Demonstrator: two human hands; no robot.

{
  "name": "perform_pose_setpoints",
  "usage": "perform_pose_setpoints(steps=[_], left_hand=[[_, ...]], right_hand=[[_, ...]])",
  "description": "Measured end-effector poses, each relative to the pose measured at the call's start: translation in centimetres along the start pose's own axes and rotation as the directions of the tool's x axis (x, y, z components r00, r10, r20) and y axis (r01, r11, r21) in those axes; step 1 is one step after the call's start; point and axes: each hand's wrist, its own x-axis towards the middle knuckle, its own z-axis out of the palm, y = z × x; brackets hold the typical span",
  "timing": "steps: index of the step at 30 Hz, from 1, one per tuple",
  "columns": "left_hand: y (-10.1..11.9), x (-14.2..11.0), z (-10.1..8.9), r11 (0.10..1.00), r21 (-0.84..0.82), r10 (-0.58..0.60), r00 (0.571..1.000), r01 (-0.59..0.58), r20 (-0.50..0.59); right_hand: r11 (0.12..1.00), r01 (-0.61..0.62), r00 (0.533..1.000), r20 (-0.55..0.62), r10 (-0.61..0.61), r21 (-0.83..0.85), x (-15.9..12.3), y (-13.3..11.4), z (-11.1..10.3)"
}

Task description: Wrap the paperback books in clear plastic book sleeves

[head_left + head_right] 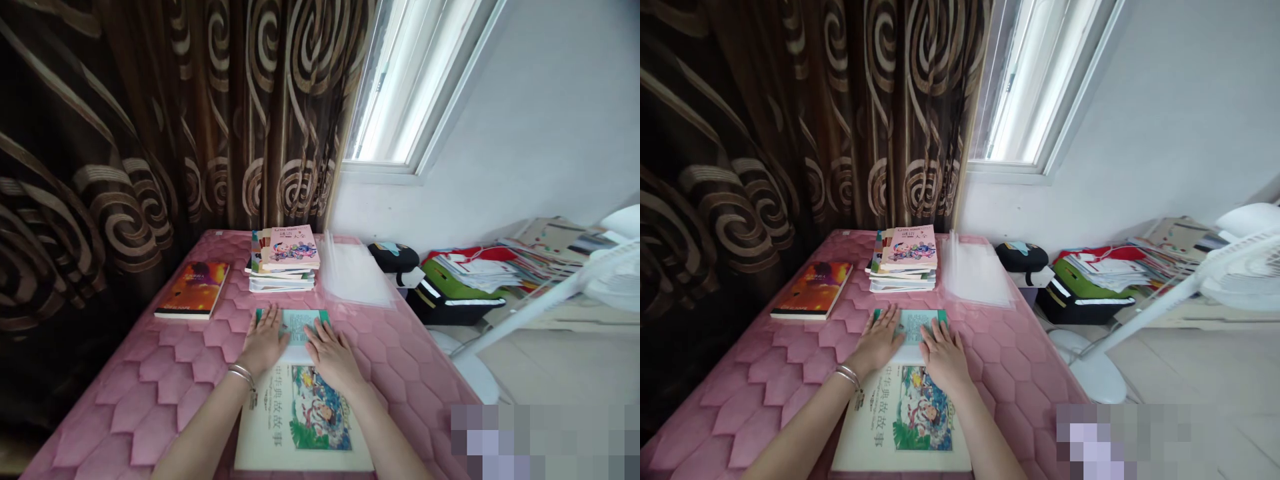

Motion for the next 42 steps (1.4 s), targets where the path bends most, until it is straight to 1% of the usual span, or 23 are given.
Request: perform_pose_setpoints(steps=[2, 5, 6, 8, 10, 11, 12, 14, 15, 17, 21, 24, 27, 28, 29, 31, 33, 34, 35, 37, 40, 42], left_hand=[[-0.9, -0.1, 0.1, 1.000, 0.020, -0.019, 1.000, 0.019, 0.000], [-1.1, -0.1, 0.2, 0.999, 0.043, -0.022, 1.000, 0.023, -0.017], [-1.1, -0.1, 0.2, 0.998, 0.051, -0.023, 0.999, 0.024, -0.024], [-1.1, 0.0, 0.4, 0.997, 0.071, -0.023, 1.000, 0.025, -0.021], [-1.3, 0.1, 0.7, 0.995, 0.100, -0.019, 1.000, 0.018, 0.001], [-1.4, 0.2, 0.9, 0.994, 0.113, -0.012, 1.000, 0.010, 0.015], [-1.6, 0.3, 1.0, 0.992, 0.123, -0.002, 1.000, 0.000, 0.023], [-1.8, 0.4, 1.3, 0.991, 0.132, 0.017, 1.000, -0.019, 0.015], [-1.9, 0.4, 1.3, 0.991, 0.131, 0.018, 1.000, -0.018, 0.004], [-1.8, 0.4, 1.3, 0.993, 0.120, 0.006, 1.000, -0.003, -0.026], [-1.4, 0.3, 0.9, 0.996, 0.076, -0.032, 0.998, 0.035, -0.049], [-0.9, 0.1, 0.5, 0.997, 0.054, -0.056, 0.997, 0.060, -0.061], [0.6, -0.1, 0.2, 0.988, 0.070, -0.130, 0.988, 0.137, -0.085], [1.4, -0.1, 0.2, 0.988, 0.076, -0.129, 0.988, 0.136, -0.084], [2.2, -0.1, 0.2, 0.991, 0.076, -0.101, 0.992, 0.107, -0.075], [3.9, 0.2, 0.3, 0.999, 0.035, 0.029, 0.999, -0.028, -0.027], [5.1, 0.6, 0.5, 0.996, -0.023, 0.088, 0.996, -0.088, -0.007], [5.4, 0.8, 0.7, 0.995, -0.043, 0.094, 0.995, -0.095, -0.012], [5.4, 1.0, 0.8, 0.995, -0.053, 0.084, 0.996, -0.085, -0.024], [4.7, 1.1, 1.0, 0.997, -0.057, 0.041, 0.998, -0.044, -0.050], [2.4, 0.7, 1.0, 0.997, -0.037, -0.068, 0.994, 0.065, -0.087], [0.9, 0.3, 0.8, 0.993, -0.022, -0.114, 0.988, 0.113, -0.101]], right_hand=[[1.000, -0.013, 1.000, 0.025, 0.013, -0.010, 0.0, -0.2, -0.4], [0.999, -0.029, 0.995, 0.095, 0.032, -0.036, 0.3, -1.5, -1.7], [1.000, -0.015, 0.994, 0.111, 0.018, -0.026, 0.5, -2.3, -2.2], [0.997, 0.059, 0.992, 0.110, -0.065, 0.057, 1.3, -4.0, -2.6], [0.968, 0.160, 0.982, 0.065, -0.176, 0.194, 2.5, -5.8, -2.4], [0.947, 0.200, 0.973, 0.063, -0.222, 0.251, 3.2, -6.6, -2.0], [0.934, 0.211, 0.968, 0.068, -0.240, 0.290, 3.9, -7.1, -1.6], [0.928, 0.207, 0.970, 0.056, -0.235, 0.310, 4.9, -7.4, -0.5], [0.937, 0.191, 0.975, 0.051, -0.215, 0.293, 5.3, -7.1, -0.1], [0.964, 0.139, 0.988, 0.040, -0.152, 0.227, 5.5, -5.7, 0.4], [0.995, -0.022, 1.000, 0.016, 0.021, 0.096, 4.8, -1.5, 0.2], [0.997, -0.045, 0.999, 0.004, 0.045, 0.057, 4.3, 0.5, -0.1], [0.999, -0.038, 0.999, -0.027, 0.039, 0.020, 4.1, 0.8, 0.2], [0.999, -0.037, 0.998, -0.042, 0.038, 0.009, 4.1, 0.7, 0.4], [0.999, -0.034, 0.998, -0.058, 0.035, 0.002, 4.2, 0.7, 0.6], [1.000, -0.020, 0.996, -0.084, 0.020, -0.008, 4.2, 0.7, 1.0], [1.000, -0.009, 0.996, -0.093, 0.007, -0.018, 4.2, 0.8, 1.2], [1.000, -0.009, 0.996, -0.091, 0.007, -0.022, 4.2, 0.8, 1.2], [1.000, -0.011, 0.996, -0.087, 0.008, -0.024, 4.2, 0.8, 1.2], [0.999, -0.020, 0.997, -0.077, 0.018, -0.026, 4.2, 0.8, 1.2], [0.999, -0.031, 0.998, -0.052, 0.030, -0.028, 4.1, 0.7, 1.0], [0.999, -0.034, 0.999, -0.040, 0.032, -0.033, 4.1, 0.7, 0.8]])
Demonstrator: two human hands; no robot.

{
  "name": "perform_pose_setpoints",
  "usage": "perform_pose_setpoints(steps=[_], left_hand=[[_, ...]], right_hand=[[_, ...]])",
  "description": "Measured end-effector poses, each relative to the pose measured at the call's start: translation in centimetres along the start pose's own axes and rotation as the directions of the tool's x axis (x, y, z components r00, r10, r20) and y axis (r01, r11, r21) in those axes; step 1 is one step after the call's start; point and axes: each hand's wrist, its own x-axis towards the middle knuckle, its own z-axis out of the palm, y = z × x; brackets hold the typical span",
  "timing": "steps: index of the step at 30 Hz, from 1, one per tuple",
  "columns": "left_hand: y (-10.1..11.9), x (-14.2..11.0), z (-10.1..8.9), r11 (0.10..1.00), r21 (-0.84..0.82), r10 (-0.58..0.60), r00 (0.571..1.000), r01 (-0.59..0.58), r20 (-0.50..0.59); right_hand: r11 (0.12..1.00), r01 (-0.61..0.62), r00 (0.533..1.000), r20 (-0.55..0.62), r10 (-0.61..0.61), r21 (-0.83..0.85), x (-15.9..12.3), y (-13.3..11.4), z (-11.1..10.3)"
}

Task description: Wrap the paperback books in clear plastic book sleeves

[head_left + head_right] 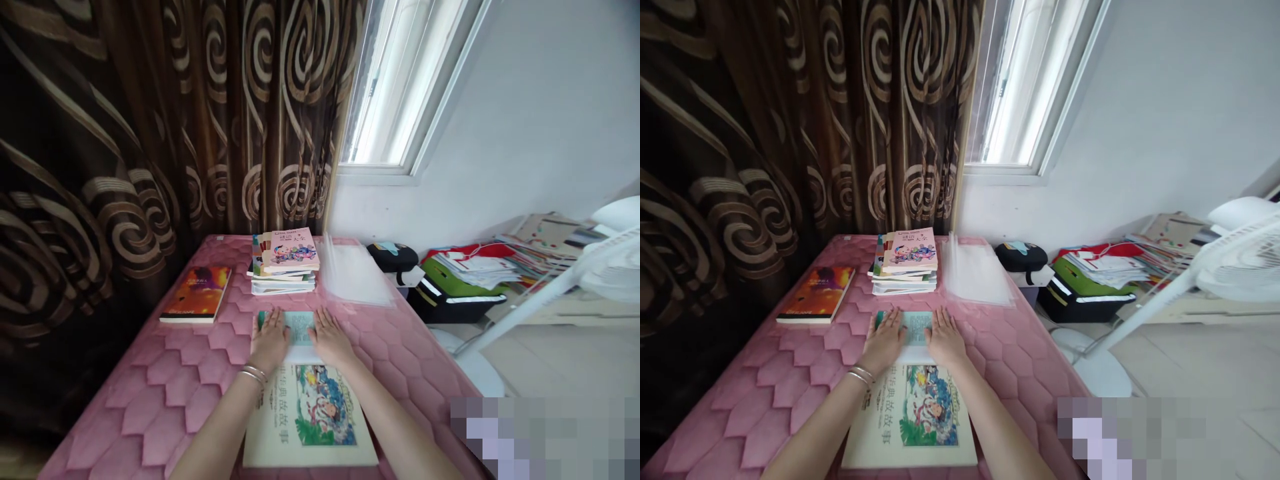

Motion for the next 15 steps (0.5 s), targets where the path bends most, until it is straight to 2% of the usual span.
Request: perform_pose_setpoints(steps=[4, 7, 10, 12, 15], left_hand=[[-1.3, -0.3, -0.2, 0.998, 0.018, -0.054, 0.999, 0.054, -0.005], [-1.1, -0.3, -0.1, 0.998, 0.027, -0.059, 0.998, 0.059, -0.016], [-1.1, -0.5, 0.0, 0.997, 0.063, -0.035, 0.999, 0.036, -0.010], [-1.3, -0.5, 0.0, 0.995, 0.101, -0.002, 1.000, 0.001, 0.009], [-1.4, -0.4, 0.1, 0.994, 0.109, 0.000, 1.000, -0.003, 0.030]], right_hand=[[1.000, -0.009, 1.000, 0.022, 0.010, -0.021, 0.0, -0.1, -0.7], [0.999, -0.022, 1.000, 0.019, 0.022, -0.028, 0.1, -1.7, -1.3], [0.991, 0.118, 0.992, -0.046, -0.116, 0.061, 0.3, -4.8, -1.5], [0.968, 0.206, 0.978, -0.025, -0.205, 0.143, 0.6, -6.6, -1.2], [0.960, 0.225, 0.974, -0.005, -0.227, 0.164, 0.8, -6.8, -0.5]])
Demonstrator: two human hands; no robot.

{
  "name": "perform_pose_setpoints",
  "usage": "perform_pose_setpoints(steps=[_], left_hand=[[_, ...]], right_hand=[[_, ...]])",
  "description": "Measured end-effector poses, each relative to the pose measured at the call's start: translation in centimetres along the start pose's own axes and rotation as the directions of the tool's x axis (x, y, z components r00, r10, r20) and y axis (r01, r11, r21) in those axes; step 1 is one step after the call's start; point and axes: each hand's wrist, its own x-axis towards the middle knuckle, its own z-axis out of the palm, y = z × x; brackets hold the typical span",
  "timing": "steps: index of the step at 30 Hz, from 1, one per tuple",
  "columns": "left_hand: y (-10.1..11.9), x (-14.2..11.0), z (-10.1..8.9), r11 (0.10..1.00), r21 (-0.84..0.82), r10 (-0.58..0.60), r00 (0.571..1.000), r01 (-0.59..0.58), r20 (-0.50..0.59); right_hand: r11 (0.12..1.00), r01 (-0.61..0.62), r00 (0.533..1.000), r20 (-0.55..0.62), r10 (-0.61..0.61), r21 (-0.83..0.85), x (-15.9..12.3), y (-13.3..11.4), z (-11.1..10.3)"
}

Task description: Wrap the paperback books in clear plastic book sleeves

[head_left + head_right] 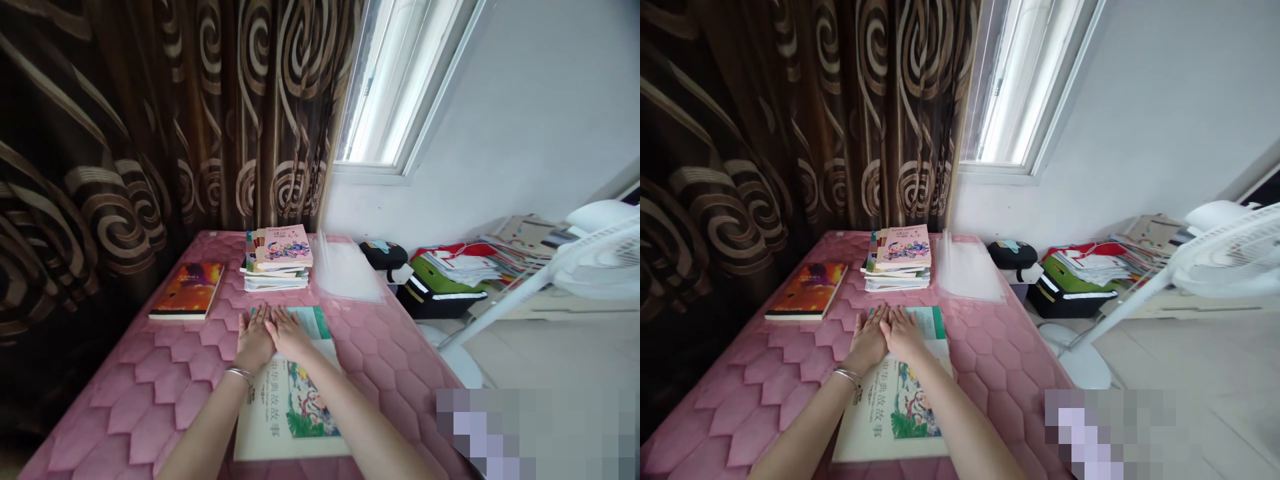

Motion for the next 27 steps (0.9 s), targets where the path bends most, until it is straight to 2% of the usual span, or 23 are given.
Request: perform_pose_setpoints(steps=[3, 6, 8, 10, 12, 15, 18, 20, 24, 27], left_hand=[[0.0, 0.2, 0.1, 0.998, -0.045, -0.034, 0.999, 0.033, -0.023], [-0.1, 0.2, 0.1, 0.997, -0.074, -0.039, 0.999, 0.036, -0.035], [0.1, 0.2, -0.1, 0.997, -0.072, -0.041, 0.998, 0.038, -0.044], [0.9, 0.1, -0.5, 0.997, -0.049, -0.068, 0.997, 0.066, -0.034], [2.5, 0.2, -1.0, 0.997, -0.044, -0.070, 0.997, 0.071, 0.021], [5.7, 0.3, -1.5, 0.989, -0.133, 0.085, 0.991, -0.071, 0.099], [7.3, 0.4, -1.4, 0.980, -0.175, 0.114, 0.990, -0.097, 0.085], [6.6, 0.3, -1.2, 0.980, -0.184, 0.096, 0.993, -0.081, 0.071], [2.5, -0.2, -1.0, 0.989, -0.145, -0.024, 1.000, 0.024, 0.001], [0.3, -0.3, -0.8, 0.992, -0.116, -0.043, 0.999, 0.042, -0.007]], right_hand=[[0.991, -0.111, 0.993, -0.038, 0.108, -0.075, -0.8, 2.8, -0.2], [0.955, -0.272, 0.962, -0.042, 0.268, -0.123, -2.1, 5.9, -0.7], [0.945, -0.298, 0.955, -0.044, 0.295, -0.133, -2.7, 6.9, -0.9], [0.945, -0.296, 0.955, -0.044, 0.292, -0.140, -2.9, 7.1, -0.8], [0.944, -0.295, 0.956, -0.052, 0.290, -0.151, -2.9, 6.8, -0.7], [0.943, -0.283, 0.959, -0.065, 0.276, -0.175, -2.8, 6.5, -0.6], [0.946, -0.268, 0.963, -0.052, 0.263, -0.185, -2.8, 6.7, -0.6], [0.947, -0.266, 0.964, -0.043, 0.263, -0.182, -2.7, 6.9, -0.5], [0.944, -0.278, 0.960, -0.029, 0.277, -0.181, -2.5, 7.2, -0.4], [0.934, -0.304, 0.952, -0.018, 0.306, -0.186, -2.4, 6.8, -0.7]])
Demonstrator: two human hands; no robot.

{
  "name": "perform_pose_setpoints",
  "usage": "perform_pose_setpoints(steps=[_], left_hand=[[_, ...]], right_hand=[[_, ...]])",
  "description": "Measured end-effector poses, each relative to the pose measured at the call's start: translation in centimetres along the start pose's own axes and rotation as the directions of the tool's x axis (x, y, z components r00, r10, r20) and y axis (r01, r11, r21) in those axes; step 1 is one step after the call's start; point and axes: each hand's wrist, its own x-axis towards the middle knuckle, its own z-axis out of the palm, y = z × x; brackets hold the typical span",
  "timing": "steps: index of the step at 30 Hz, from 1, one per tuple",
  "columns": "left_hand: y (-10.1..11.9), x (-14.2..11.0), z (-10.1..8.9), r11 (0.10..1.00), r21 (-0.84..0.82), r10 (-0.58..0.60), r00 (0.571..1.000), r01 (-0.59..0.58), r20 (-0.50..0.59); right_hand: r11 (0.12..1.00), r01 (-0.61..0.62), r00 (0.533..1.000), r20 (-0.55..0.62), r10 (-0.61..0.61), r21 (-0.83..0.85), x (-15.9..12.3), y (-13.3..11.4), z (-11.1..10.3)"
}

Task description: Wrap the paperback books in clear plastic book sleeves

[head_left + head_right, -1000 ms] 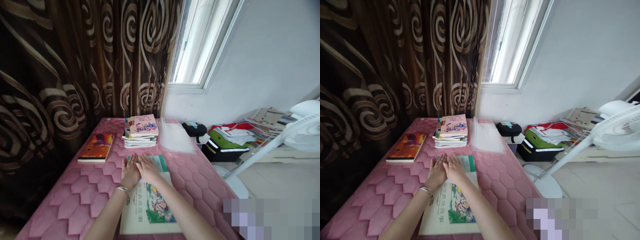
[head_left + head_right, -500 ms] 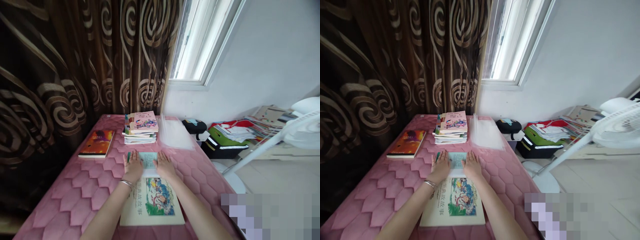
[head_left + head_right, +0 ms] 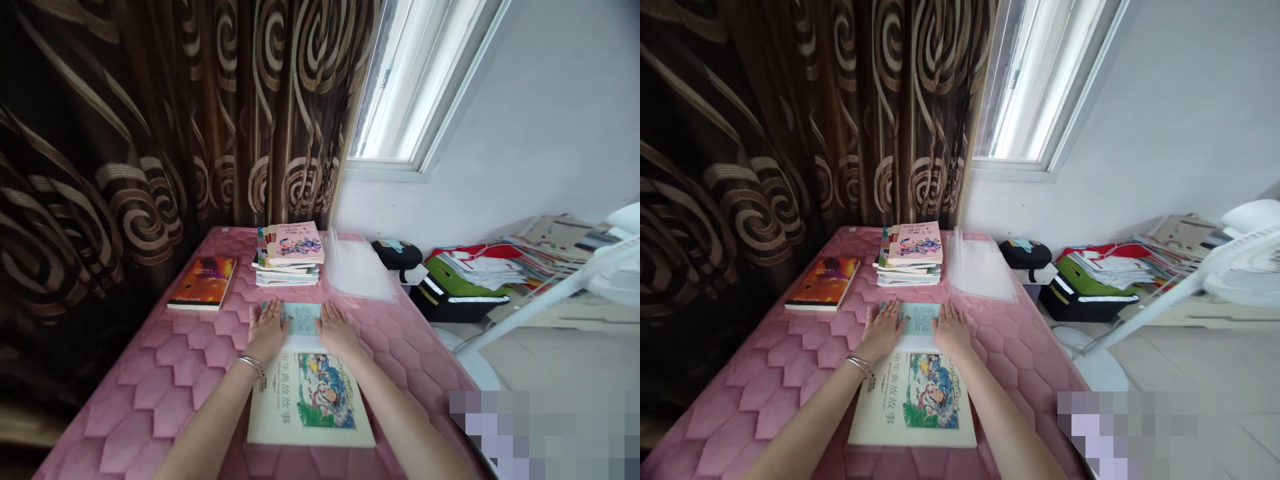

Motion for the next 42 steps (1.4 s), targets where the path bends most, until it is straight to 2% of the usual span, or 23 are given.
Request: perform_pose_setpoints(steps=[3, 4, 7, 8, 10, 12, 16, 20, 23, 25, 27, 29, 32, 34, 36, 42], left_hand=[[-0.4, 0.2, 0.4, 1.000, 0.005, -0.007, 1.000, 0.007, -0.007], [-0.3, 0.2, 0.5, 1.000, 0.007, -0.010, 1.000, 0.010, -0.018], [-0.2, 0.2, 0.9, 1.000, 0.029, 0.010, 1.000, -0.009, -0.021], [-0.2, 0.2, 0.9, 0.999, 0.041, 0.019, 1.000, -0.018, -0.015], [-0.3, 0.1, 0.9, 0.998, 0.052, 0.022, 1.000, -0.022, -0.004], [-0.4, 0.1, 0.8, 0.999, 0.044, 0.015, 1.000, -0.014, -0.017], [-0.4, 0.4, 0.5, 1.000, 0.029, 0.002, 0.999, -0.001, -0.045], [0.3, -0.5, -0.1, 0.998, 0.068, 0.001, 0.997, 0.004, -0.073], [1.0, -3.1, 0.0, 0.988, 0.151, -0.004, 0.992, 0.023, -0.126], [1.5, -5.3, 0.5, 0.979, 0.195, 0.080, 0.985, -0.050, -0.153], [1.8, -7.0, 1.0, 0.983, 0.167, 0.104, 0.979, -0.075, -0.177], [1.9, -7.8, 1.5, 0.989, 0.130, 0.096, 0.975, -0.071, -0.200], [1.8, -7.9, 1.8, 0.991, 0.112, 0.093, 0.965, -0.068, -0.243], [1.7, -7.7, 1.9, 0.991, 0.113, 0.098, 0.961, -0.070, -0.260], [1.6, -7.5, 2.1, 0.991, 0.112, 0.098, 0.958, -0.070, -0.268], [1.4, -7.6, 2.6, 0.993, 0.079, 0.108, 0.944, -0.088, -0.311]], right_hand=[[1.000, -0.017, 1.000, -0.023, 0.017, -0.010, -0.2, -1.7, -0.6], [1.000, 0.018, 0.999, -0.046, -0.018, 0.001, -0.2, -2.6, -0.7], [0.964, 0.247, 0.967, -0.098, -0.237, 0.101, -0.3, -5.7, -0.6], [0.948, 0.287, 0.957, -0.086, -0.278, 0.135, -0.2, -6.4, -0.5], [0.945, 0.286, 0.958, -0.048, -0.282, 0.160, -0.1, -6.9, -0.3], [0.970, 0.211, 0.977, -0.016, -0.210, 0.122, 0.0, -5.9, -0.2], [0.999, 0.021, 1.000, 0.009, -0.021, 0.025, -0.2, -1.7, -0.6], [1.000, 0.018, 0.999, 0.041, -0.018, 0.000, -0.4, 0.6, -0.6], [1.000, 0.016, 0.997, 0.070, -0.014, -0.023, -0.2, 0.5, -0.6], [0.999, 0.014, 0.996, 0.084, -0.010, -0.049, 0.1, 0.1, -0.9], [0.996, 0.001, 0.998, 0.057, 0.004, -0.092, 0.1, -0.9, -1.4], [0.993, 0.005, 1.000, -0.030, -0.009, -0.114, 0.1, -2.5, -2.1], [0.992, 0.122, 0.984, -0.131, -0.125, -0.029, 0.2, -6.0, -2.6], [0.979, 0.195, 0.978, -0.086, -0.190, 0.064, 0.8, -8.4, -2.5], [0.974, 0.208, 0.978, -0.040, -0.205, 0.095, 2.1, -10.3, -2.2], [0.994, 0.105, 0.993, -0.056, -0.102, 0.044, 7.6, -12.1, -1.8]])
